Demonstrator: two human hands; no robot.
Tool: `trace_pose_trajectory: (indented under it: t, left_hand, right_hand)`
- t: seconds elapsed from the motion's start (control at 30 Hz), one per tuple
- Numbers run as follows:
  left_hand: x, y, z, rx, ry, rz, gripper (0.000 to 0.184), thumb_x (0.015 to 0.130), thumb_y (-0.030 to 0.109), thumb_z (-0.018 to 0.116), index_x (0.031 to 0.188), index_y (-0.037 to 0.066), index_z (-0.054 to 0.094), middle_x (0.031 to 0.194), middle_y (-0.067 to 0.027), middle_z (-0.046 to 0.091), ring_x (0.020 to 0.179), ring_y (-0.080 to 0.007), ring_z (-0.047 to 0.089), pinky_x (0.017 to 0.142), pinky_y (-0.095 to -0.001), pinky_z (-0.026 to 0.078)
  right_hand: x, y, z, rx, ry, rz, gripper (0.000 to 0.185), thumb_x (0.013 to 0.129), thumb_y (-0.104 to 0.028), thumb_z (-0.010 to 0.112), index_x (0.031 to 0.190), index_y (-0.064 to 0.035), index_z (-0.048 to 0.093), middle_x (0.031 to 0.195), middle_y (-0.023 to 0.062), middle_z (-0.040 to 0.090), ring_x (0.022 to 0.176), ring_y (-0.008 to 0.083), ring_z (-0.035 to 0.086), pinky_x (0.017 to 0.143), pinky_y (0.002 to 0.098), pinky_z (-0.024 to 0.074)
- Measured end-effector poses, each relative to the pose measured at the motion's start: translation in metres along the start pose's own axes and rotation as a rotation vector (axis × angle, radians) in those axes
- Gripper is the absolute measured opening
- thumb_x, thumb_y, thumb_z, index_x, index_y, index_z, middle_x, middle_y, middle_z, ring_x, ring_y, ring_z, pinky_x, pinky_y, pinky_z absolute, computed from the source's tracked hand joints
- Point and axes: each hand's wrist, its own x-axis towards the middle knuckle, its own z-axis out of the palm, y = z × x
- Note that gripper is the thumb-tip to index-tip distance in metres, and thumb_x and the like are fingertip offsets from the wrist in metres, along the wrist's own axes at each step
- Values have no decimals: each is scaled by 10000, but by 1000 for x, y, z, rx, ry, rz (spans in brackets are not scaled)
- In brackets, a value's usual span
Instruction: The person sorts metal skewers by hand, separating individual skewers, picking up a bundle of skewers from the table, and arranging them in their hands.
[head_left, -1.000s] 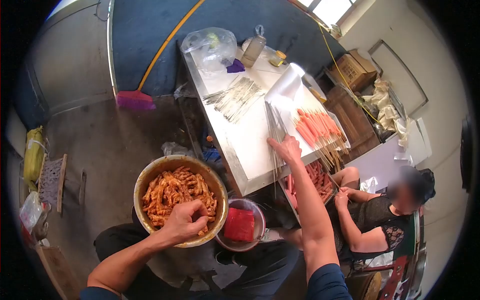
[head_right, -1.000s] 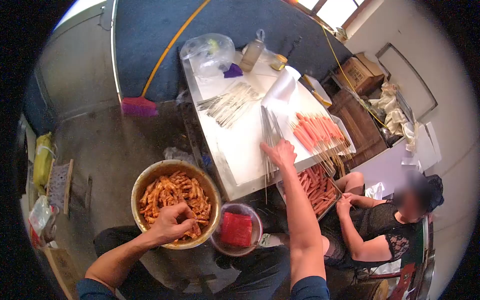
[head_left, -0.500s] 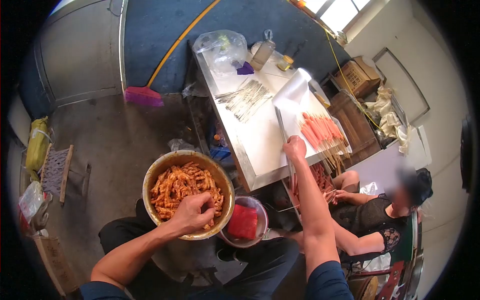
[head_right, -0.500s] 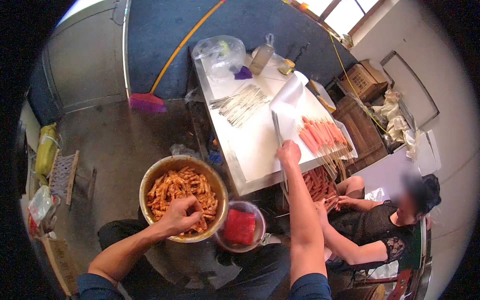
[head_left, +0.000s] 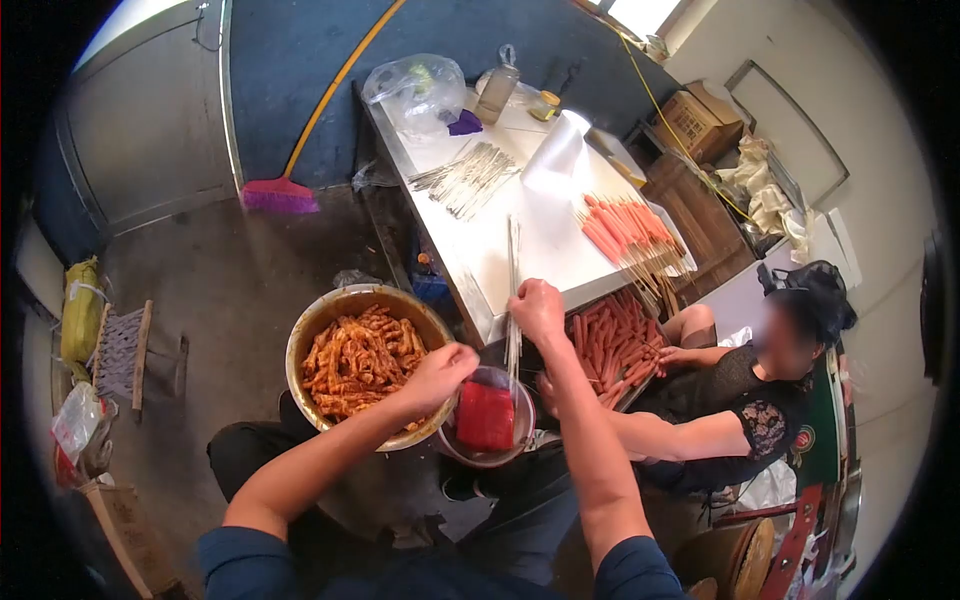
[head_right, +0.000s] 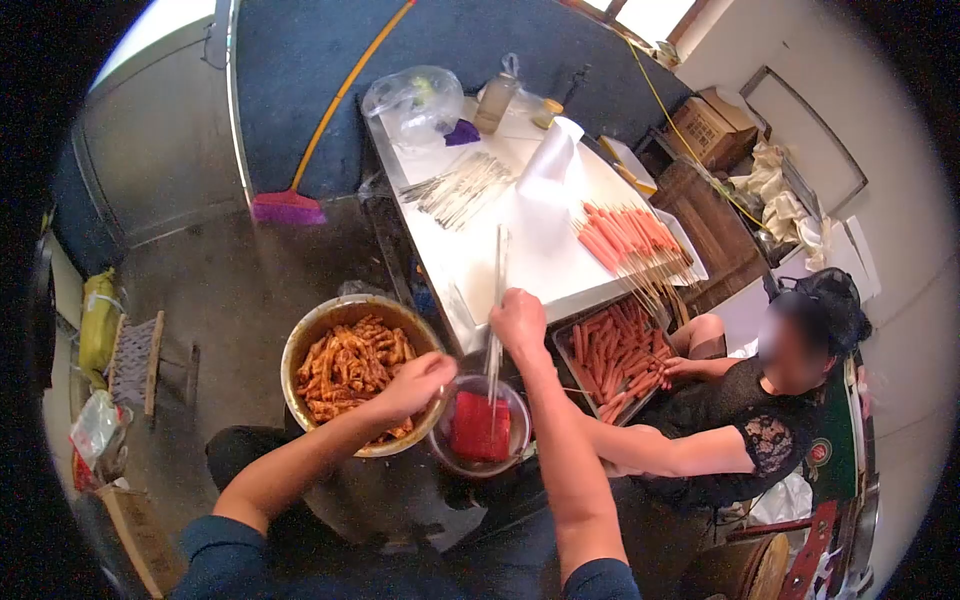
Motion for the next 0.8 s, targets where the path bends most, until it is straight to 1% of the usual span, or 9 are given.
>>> trace_pose_trajectory:
  t: [0.07, 0.2, 0.3, 0.33, 0.37, 0.47, 0.6, 0.67, 0.8]
  left_hand:
    - [28, -5, 18, -506, 39, -316, 289, 922, 306, 504, 1018, 34, 524, 876, -101, 599, 783, -185, 597, 699, -367, 497]
    - [40, 14, 21, -1053, -114, -405, 393, 974, 418, 344, 1060, 76, 518, 1007, -108, 598, 880, -258, 599, 754, -416, 497]
    - [30, 35, 19, -1052, -65, -458, 376, 979, 415, 324, 1065, 113, 529, 1003, -96, 598, 896, -266, 594, 756, -419, 499]
    - [26, 45, 23, -1015, -25, -499, 364, 970, 438, 336, 1031, 142, 539, 898, -64, 604, 758, -241, 595, 587, -383, 492]
    - [23, 46, 22, -1005, -21, -500, 364, 970, 438, 336, 1031, 142, 539, 898, -64, 604, 758, -241, 595, 587, -383, 492]
    - [15, 44, 19, -580, 1, -518, 388, 942, 487, 384, 863, 138, 535, 577, -6, 484, 395, -144, 400, 340, -297, 254]
    - [-1, 44, 8, -470, -69, -598, 398, 958, 468, 358, 817, 132, 518, 524, 10, 395, 368, -101, 314, 340, -265, 230]
    - [-14, 45, 13, -461, -32, -459, 379, 968, 440, 359, 846, 116, 511, 517, 35, 336, 364, -72, 238, 349, -234, 169]
    - [-25, 49, 18, -450, -49, -306, 369, 985, 394, 334, 799, 104, 467, 526, 44, 350, 374, -54, 241, 340, -226, 153]
  right_hand:
    - [-12, -10, 6, -2, 33, 17, 165, 681, -157, 627, 710, 3, 650, 715, 230, 624, 714, 372, 631, 689, 424, 505]
    - [-48, -39, 4, 39, 33, 24, 195, 708, -176, 621, 774, 5, 650, 753, 232, 629, 744, 382, 631, 693, 433, 503]
    - [-70, -54, 0, 73, 12, 55, 201, 730, -191, 620, 787, 0, 650, 754, 230, 628, 755, 389, 625, 687, 442, 497]
    - [-77, -56, 1, 133, 26, 44, 205, 751, -201, 613, 794, -3, 645, 745, 227, 623, 750, 395, 618, 673, 450, 489]
    - [-84, -58, 2, 144, 28, 46, 205, 751, -201, 613, 794, -3, 645, 745, 227, 623, 750, 395, 618, 673, 450, 489]
    - [-100, -57, 3, 172, 93, -45, 202, 768, -172, 594, 837, 13, 634, 793, 229, 626, 728, 368, 630, 649, 435, 486]
    - [-115, -44, -5, 465, -98, -69, 204, 766, -97, 569, 922, 20, 630, 860, 197, 657, 729, 324, 647, 660, 379, 505]
    - [-119, -35, -5, 1192, -363, 122, 214, 784, -73, 612, 969, 35, 627, 821, 118, 672, 691, 176, 644, 630, 270, 493]
    - [-118, -23, -12, 1230, -34, 254, 291, 825, -133, 644, 1053, 44, 606, 885, 74, 657, 786, 112, 613, 669, 222, 476]
